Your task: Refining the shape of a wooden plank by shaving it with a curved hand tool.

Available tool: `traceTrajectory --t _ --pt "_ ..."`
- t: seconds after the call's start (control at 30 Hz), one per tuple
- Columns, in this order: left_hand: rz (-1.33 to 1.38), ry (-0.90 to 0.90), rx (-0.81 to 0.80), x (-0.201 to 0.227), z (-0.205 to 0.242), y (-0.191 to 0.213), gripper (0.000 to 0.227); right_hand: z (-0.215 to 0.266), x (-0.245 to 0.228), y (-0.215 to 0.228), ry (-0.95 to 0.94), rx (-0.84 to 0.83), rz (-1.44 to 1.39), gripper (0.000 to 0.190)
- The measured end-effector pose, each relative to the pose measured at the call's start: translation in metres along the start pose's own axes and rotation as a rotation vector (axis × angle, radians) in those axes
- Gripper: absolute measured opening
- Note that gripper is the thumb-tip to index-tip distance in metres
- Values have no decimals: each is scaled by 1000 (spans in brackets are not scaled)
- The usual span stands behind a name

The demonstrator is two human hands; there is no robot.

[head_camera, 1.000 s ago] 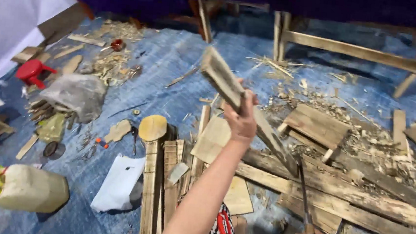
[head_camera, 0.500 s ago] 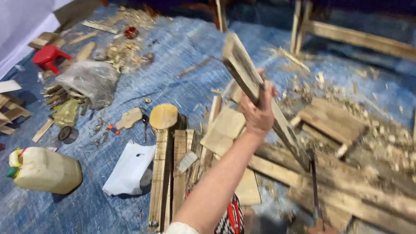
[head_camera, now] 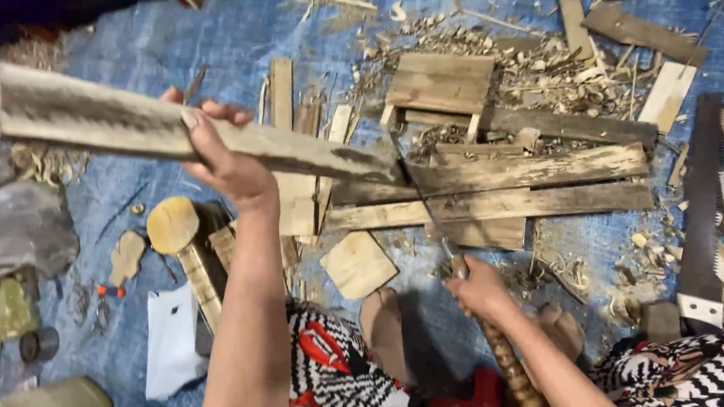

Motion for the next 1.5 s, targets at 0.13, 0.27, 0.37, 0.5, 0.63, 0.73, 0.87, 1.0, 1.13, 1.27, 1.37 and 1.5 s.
traceTrajectory --t 0.13,0.27,0.37,0.5,0.63,0.73,0.87,1.0,1.13,1.27,1.37,1.5 --pt "-29 23 -48 8 5 -3 44 16 2 -14 -30 -14 -127 66" --pt "-21 -13 -58 9 2 -3 46 -25 40 13 -57 60 -12 36" --pt "-20 -5 -28 7 -2 -10 46 -14 22 13 -61 59 -4 28" --pt "-31 9 -27 6 -2 0 46 32 -30 -10 -72 -23 -111 33" --pt "-18 -18 -27 7 -6 -3 47 -14 17 11 -62 57 -90 38" --pt "-37 -2 -22 11 -4 -9 46 4 2 7 -97 58 -66 31" --pt "-37 39 -25 12 1 -1 45 24 -13 -8 -80 -8 -131 25" --pt "-44 35 -14 8 -2 -4 46 -45 68 22 -92 60 -143 23" --pt "-18 40 -26 10 1 -7 43 20 -7 0 -124 32 -116 34" --pt "-38 -1 -43 9 0 -4 44 4 10 9 -84 -6 -33 24" --pt "-41 -18 -42 13 -2 -12 44 -23 38 23 -96 38 17 26" --pt "-102 9 -54 16 -2 -12 45 24 -28 11 -84 -35 -93 36"
Point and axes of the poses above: each hand's wrist, its own z-axis away from the middle knuckle, its own y-axis out of the back of the hand, x = y × z, the point moved 2 cm from there along -z, towards the middle knuckle, and after that the axes turned 15 degrees about -x, right-handed, at the moved point
